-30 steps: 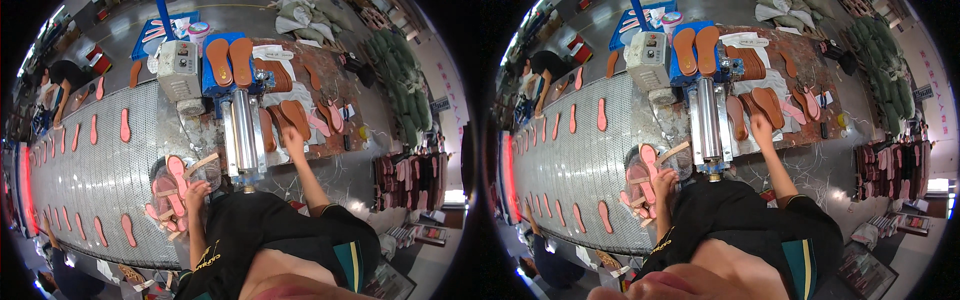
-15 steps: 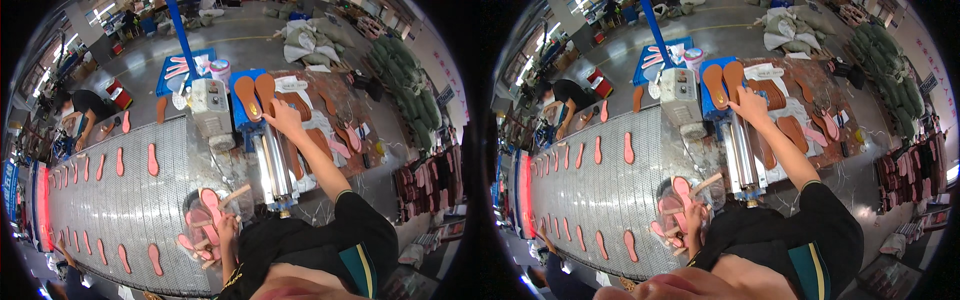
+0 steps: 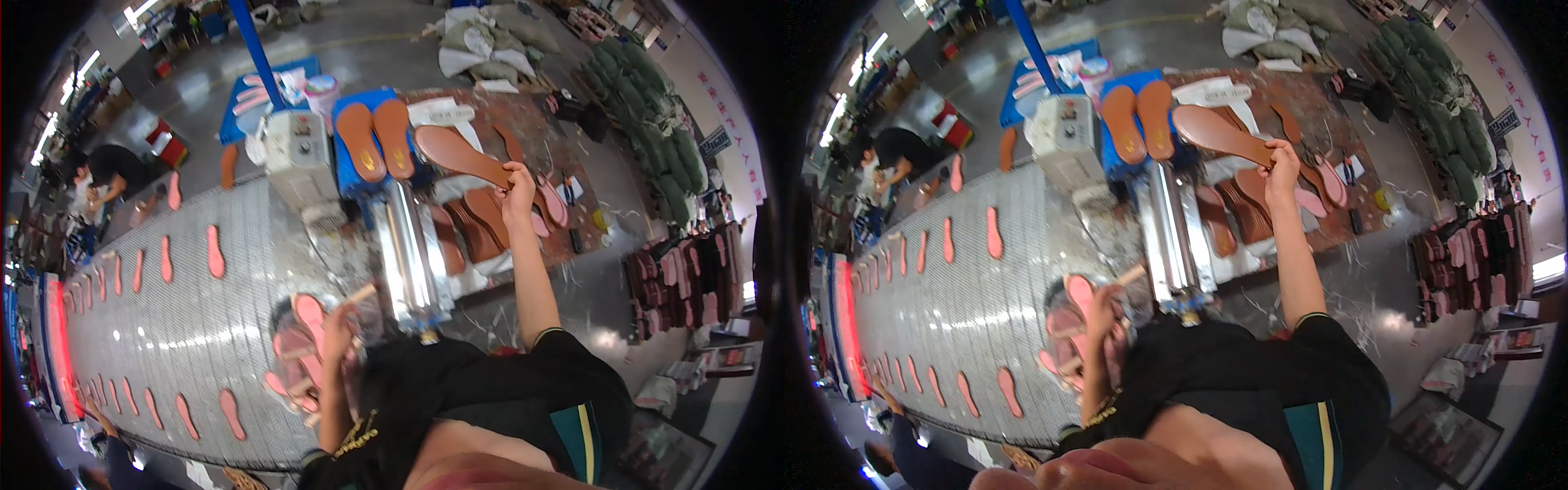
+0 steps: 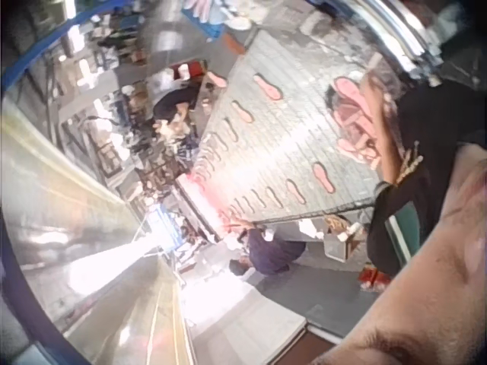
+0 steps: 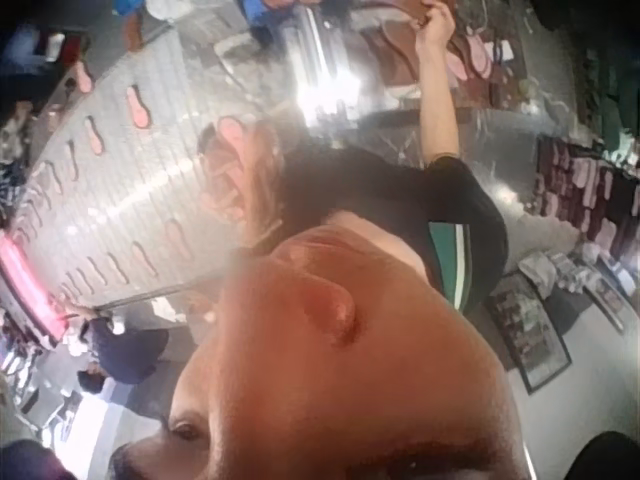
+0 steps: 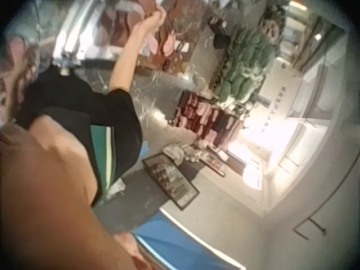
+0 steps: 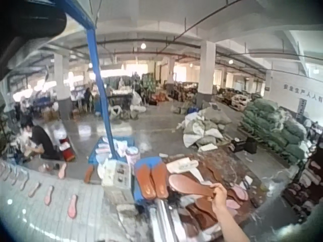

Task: The worker is applying adhesive to shoe soles using a roller machine and placing the soles on a conveyor belt.

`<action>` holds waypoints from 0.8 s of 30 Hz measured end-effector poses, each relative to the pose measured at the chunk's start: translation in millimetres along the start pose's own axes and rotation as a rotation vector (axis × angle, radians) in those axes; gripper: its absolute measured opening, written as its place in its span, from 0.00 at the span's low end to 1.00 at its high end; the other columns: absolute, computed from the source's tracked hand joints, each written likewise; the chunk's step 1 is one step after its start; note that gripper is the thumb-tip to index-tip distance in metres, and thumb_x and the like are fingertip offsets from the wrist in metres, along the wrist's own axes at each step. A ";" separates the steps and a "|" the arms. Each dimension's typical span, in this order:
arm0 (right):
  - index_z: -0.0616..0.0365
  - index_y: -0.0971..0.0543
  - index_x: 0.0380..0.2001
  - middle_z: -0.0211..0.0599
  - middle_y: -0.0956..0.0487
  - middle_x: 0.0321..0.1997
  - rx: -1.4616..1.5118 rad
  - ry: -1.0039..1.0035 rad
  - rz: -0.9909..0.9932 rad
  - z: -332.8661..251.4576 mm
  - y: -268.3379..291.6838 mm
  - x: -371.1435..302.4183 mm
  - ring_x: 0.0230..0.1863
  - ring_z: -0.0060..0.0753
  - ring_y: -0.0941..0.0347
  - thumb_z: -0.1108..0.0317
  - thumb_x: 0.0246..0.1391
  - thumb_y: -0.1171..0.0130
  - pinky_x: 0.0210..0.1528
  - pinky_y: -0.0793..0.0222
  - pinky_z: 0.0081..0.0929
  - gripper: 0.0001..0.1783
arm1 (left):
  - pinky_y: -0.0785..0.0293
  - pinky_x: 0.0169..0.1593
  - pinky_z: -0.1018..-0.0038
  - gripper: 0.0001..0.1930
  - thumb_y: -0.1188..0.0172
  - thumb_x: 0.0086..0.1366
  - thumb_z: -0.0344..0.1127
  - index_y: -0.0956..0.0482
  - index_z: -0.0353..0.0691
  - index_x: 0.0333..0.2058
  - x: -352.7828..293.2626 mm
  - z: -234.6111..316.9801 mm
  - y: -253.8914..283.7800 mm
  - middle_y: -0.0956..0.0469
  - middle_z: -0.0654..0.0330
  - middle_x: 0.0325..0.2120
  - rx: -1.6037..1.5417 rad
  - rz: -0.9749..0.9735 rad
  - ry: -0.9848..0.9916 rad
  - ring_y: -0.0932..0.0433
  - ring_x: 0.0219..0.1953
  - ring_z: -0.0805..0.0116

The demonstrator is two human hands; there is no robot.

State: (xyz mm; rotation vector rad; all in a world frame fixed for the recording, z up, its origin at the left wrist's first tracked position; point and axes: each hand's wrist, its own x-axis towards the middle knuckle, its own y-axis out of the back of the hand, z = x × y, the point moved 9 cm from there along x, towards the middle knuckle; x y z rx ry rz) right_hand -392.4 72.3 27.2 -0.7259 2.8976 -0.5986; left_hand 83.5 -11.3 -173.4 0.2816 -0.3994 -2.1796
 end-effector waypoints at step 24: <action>0.55 0.28 0.33 0.30 0.27 0.20 -0.644 -0.628 -0.438 248.6 197.4 -170.1 0.18 0.20 0.32 0.54 0.62 0.53 0.17 0.39 0.20 0.15 | 0.39 0.60 0.61 0.43 0.29 0.39 0.31 0.36 0.45 0.58 88.3 179.9 7.7 0.33 0.54 0.55 0.625 -0.198 -0.407 0.36 0.57 0.52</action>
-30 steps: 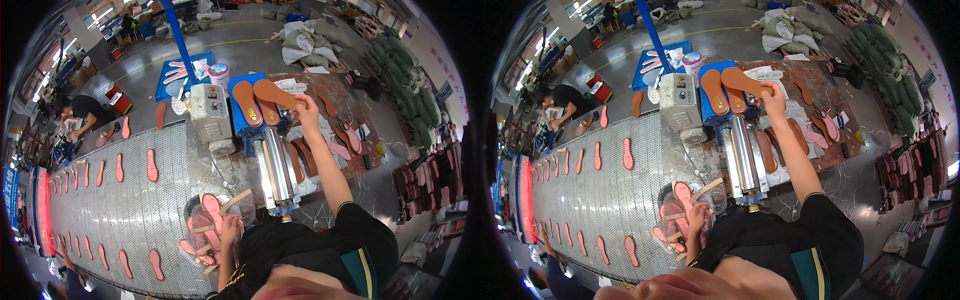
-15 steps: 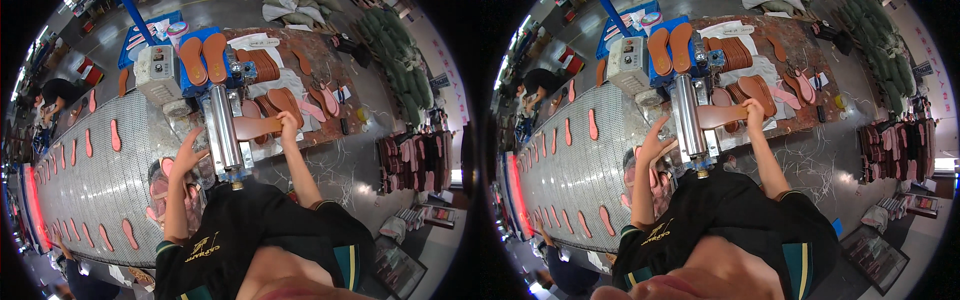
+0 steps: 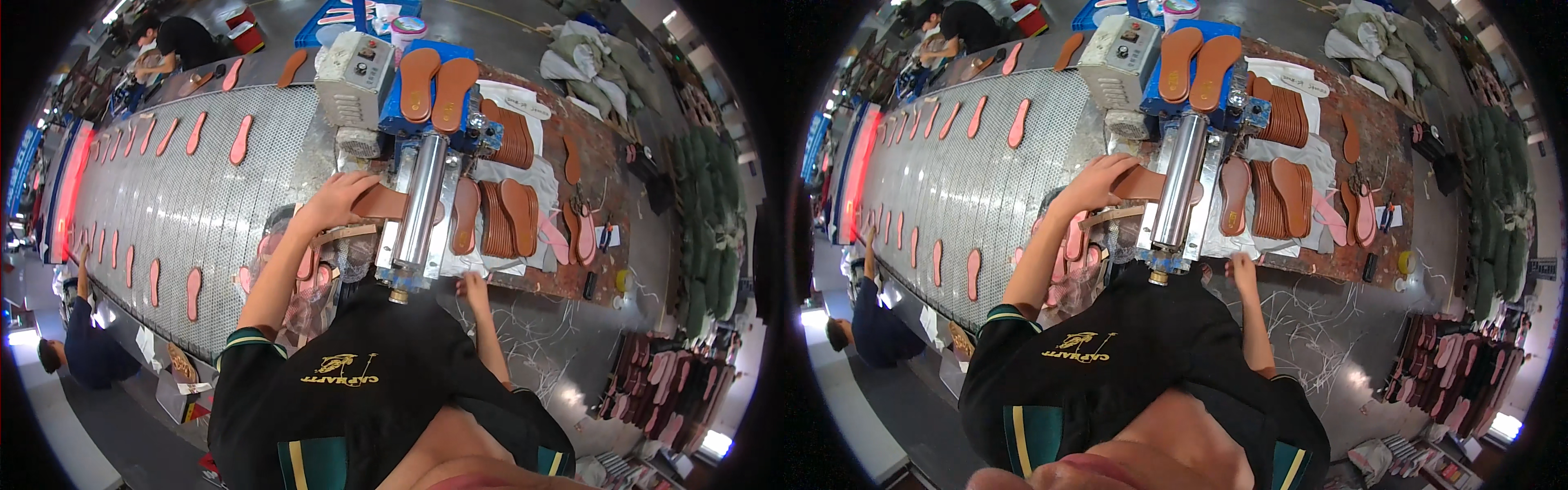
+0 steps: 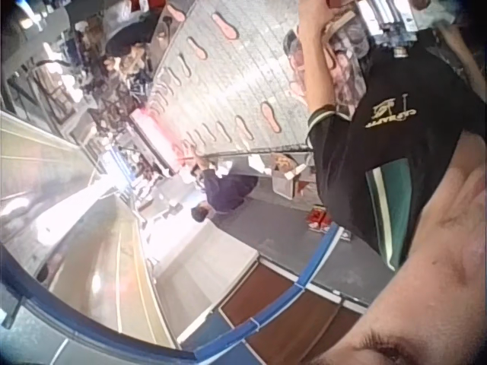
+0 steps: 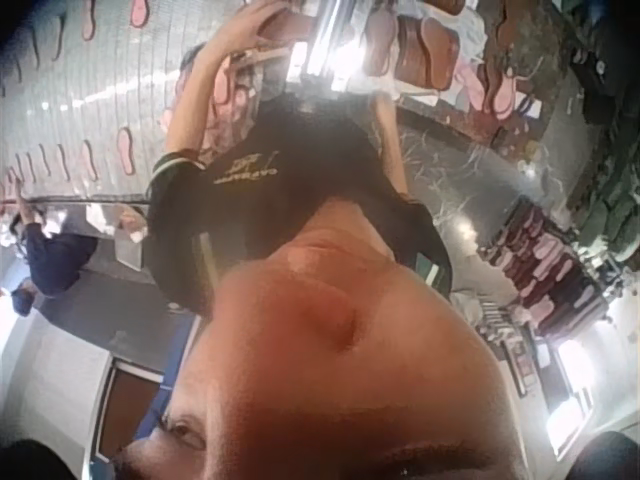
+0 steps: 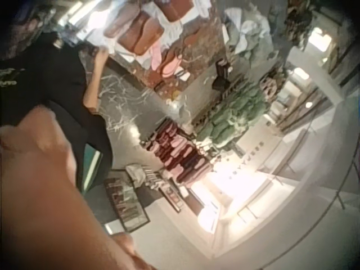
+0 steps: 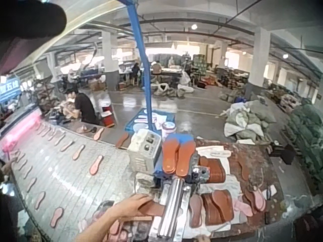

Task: The worker is applying adhesive to shoe soles using a roller machine and placing the soles on a conveyor belt.

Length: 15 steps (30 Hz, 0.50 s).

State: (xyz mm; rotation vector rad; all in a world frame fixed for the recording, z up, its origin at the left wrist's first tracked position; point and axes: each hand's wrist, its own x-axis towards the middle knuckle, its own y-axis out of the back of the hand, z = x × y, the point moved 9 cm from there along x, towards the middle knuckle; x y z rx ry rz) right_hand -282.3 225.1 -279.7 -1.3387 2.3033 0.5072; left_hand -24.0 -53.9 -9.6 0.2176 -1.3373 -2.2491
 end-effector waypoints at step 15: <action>0.59 0.22 0.38 0.38 0.22 0.28 -0.372 -0.393 -0.228 178.6 42.8 -6.7 0.25 0.32 0.27 0.58 0.55 0.48 0.26 0.30 0.32 0.16 | 0.22 0.45 0.62 0.30 0.61 0.70 0.55 0.35 0.35 0.57 -262.2 -93.2 -112.7 0.26 0.50 0.49 -1.805 0.667 0.961 0.21 0.44 0.56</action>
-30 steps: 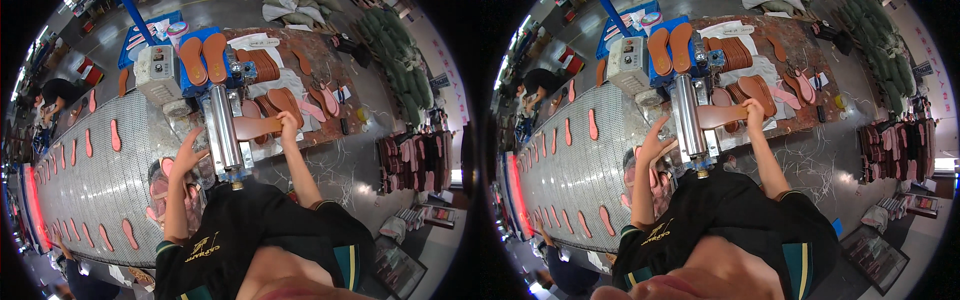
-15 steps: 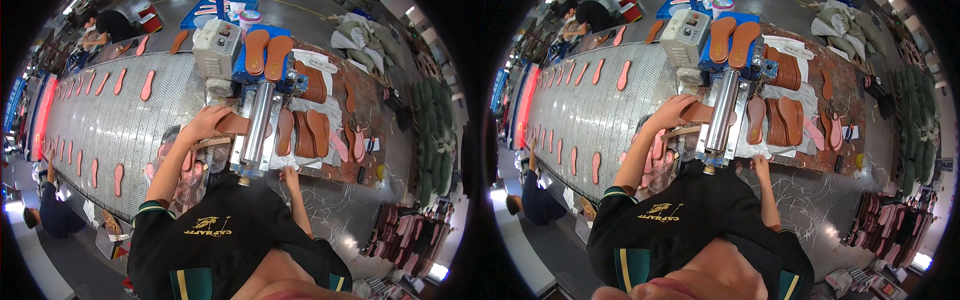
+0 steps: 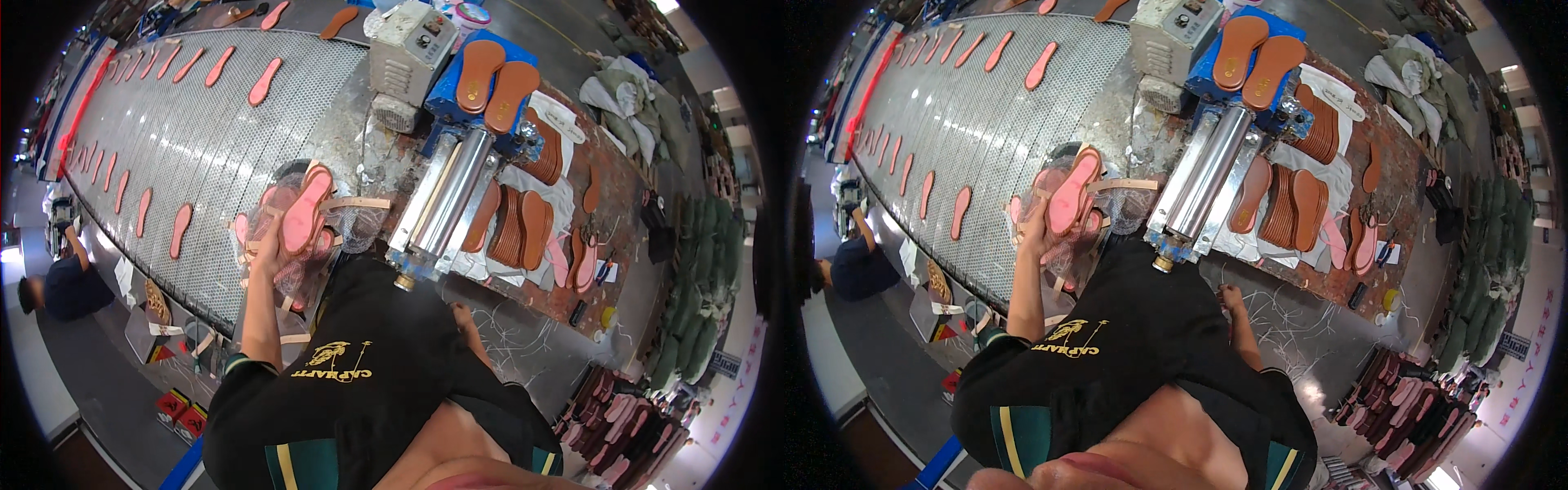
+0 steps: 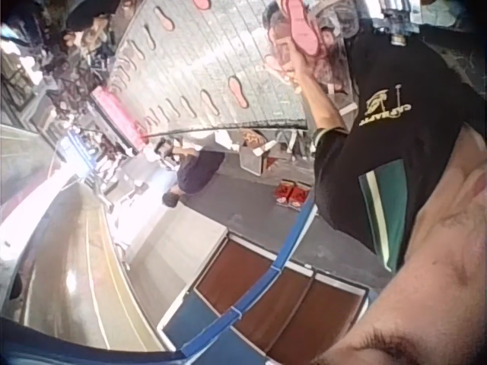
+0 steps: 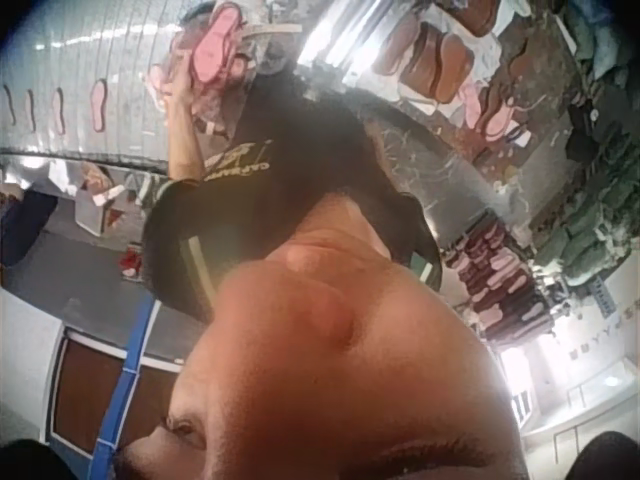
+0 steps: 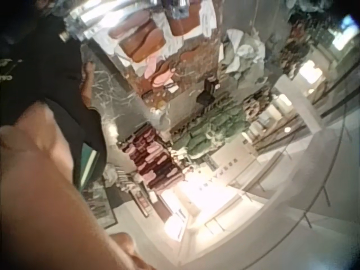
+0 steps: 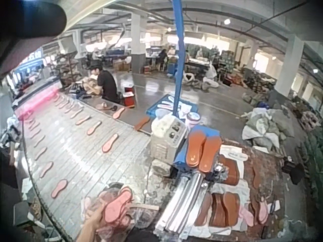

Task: The worker is applying adhesive to shoe soles using a roller machine and placing the soles on a conveyor belt.

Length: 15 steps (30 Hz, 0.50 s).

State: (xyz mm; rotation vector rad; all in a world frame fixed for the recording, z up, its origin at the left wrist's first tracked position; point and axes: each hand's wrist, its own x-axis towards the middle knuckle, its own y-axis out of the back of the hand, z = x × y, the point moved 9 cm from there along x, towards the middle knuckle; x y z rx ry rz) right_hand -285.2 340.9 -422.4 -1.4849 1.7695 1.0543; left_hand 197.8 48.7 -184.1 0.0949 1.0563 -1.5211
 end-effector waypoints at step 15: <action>0.52 0.27 0.33 0.31 0.24 0.24 0.116 -0.028 0.014 -79.6 -8.5 -39.1 0.21 0.25 0.29 0.52 0.59 0.48 0.21 0.35 0.25 0.15 | 0.22 0.42 0.61 0.25 0.58 0.70 0.51 0.33 0.35 0.52 27.7 18.9 55.9 0.25 0.52 0.47 -0.173 0.246 -0.220 0.22 0.44 0.55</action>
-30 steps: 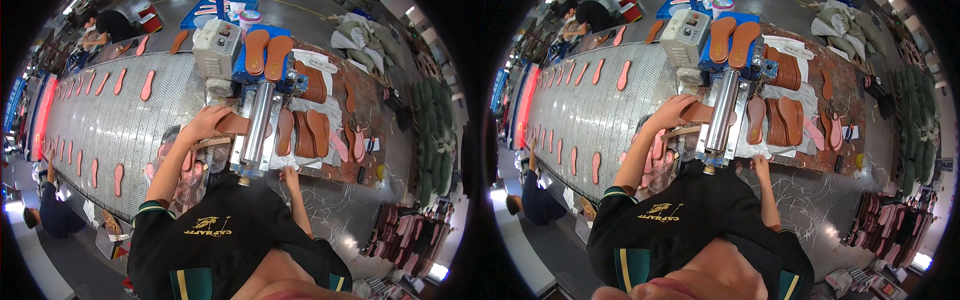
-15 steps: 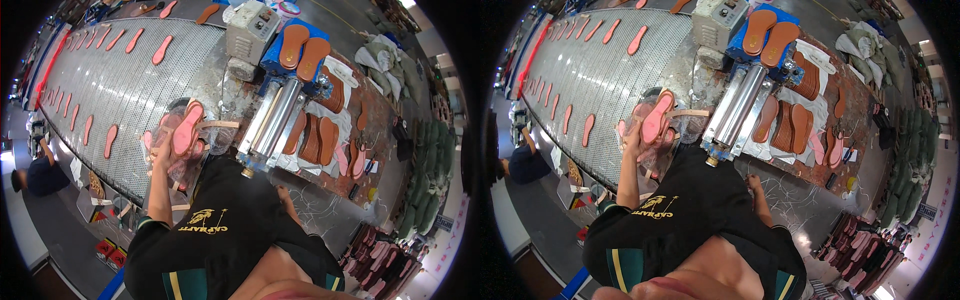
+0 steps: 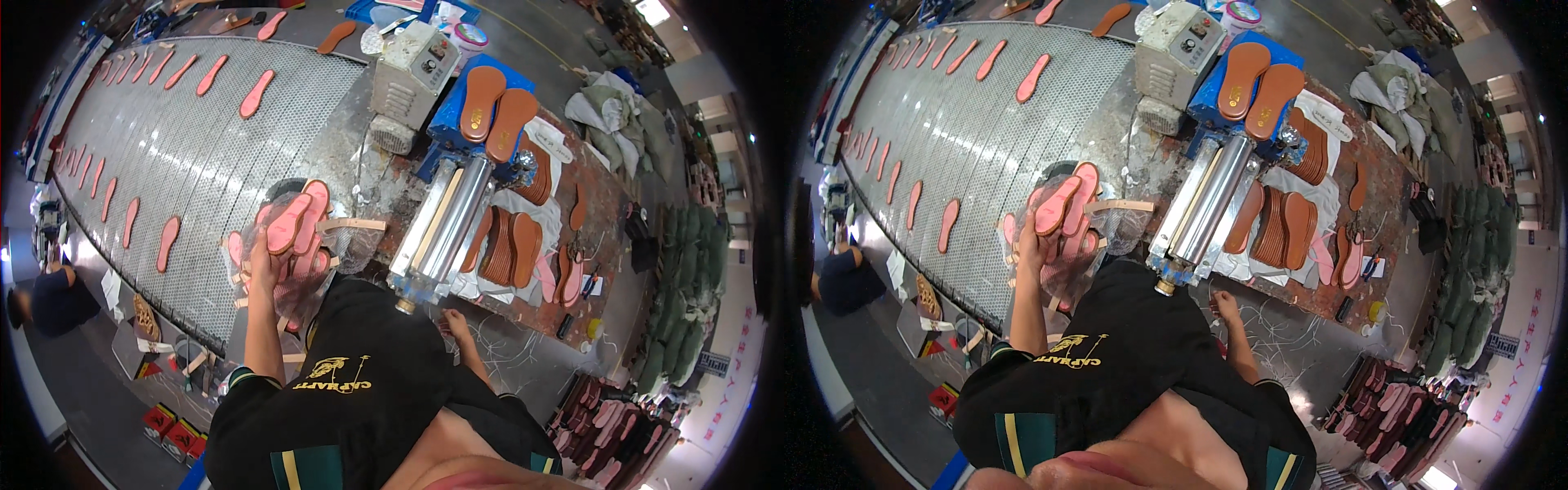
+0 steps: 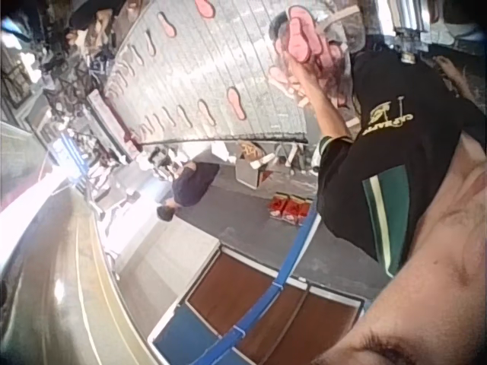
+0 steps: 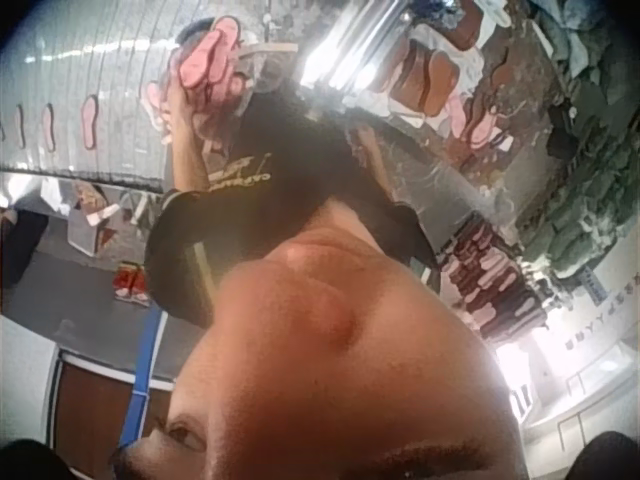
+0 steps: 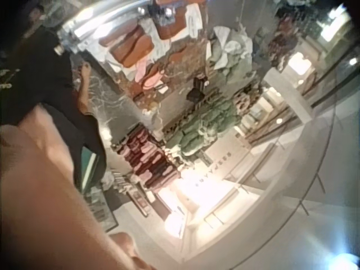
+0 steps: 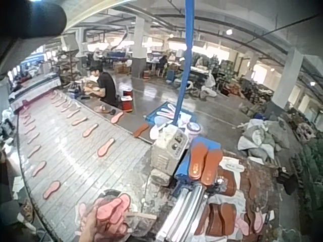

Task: The worker is applying adhesive to shoe soles using a roller machine and placing the soles on a conveyor belt.

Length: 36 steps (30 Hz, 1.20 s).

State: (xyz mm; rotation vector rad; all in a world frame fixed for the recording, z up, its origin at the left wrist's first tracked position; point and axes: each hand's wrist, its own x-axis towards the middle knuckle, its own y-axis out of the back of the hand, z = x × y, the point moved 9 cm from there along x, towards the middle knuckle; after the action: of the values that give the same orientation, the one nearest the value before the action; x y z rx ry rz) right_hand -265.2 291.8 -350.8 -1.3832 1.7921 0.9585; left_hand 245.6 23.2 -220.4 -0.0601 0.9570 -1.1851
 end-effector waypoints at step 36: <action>0.61 0.30 0.49 0.51 0.28 0.48 -0.585 0.304 1.009 -188.7 198.0 -62.8 0.53 0.55 0.33 0.56 0.40 0.34 0.51 0.33 0.46 0.33 | 0.23 0.33 0.81 0.09 0.41 0.58 0.21 0.25 0.32 0.39 21.5 -34.4 -112.7 0.20 0.57 0.30 0.649 -0.291 -0.090 0.21 0.29 0.72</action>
State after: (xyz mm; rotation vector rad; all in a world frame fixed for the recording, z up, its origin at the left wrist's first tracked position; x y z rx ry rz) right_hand -458.1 193.2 -172.4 -0.8852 2.6463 1.9901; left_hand 139.1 -26.9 -197.7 0.2723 0.4576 -1.7011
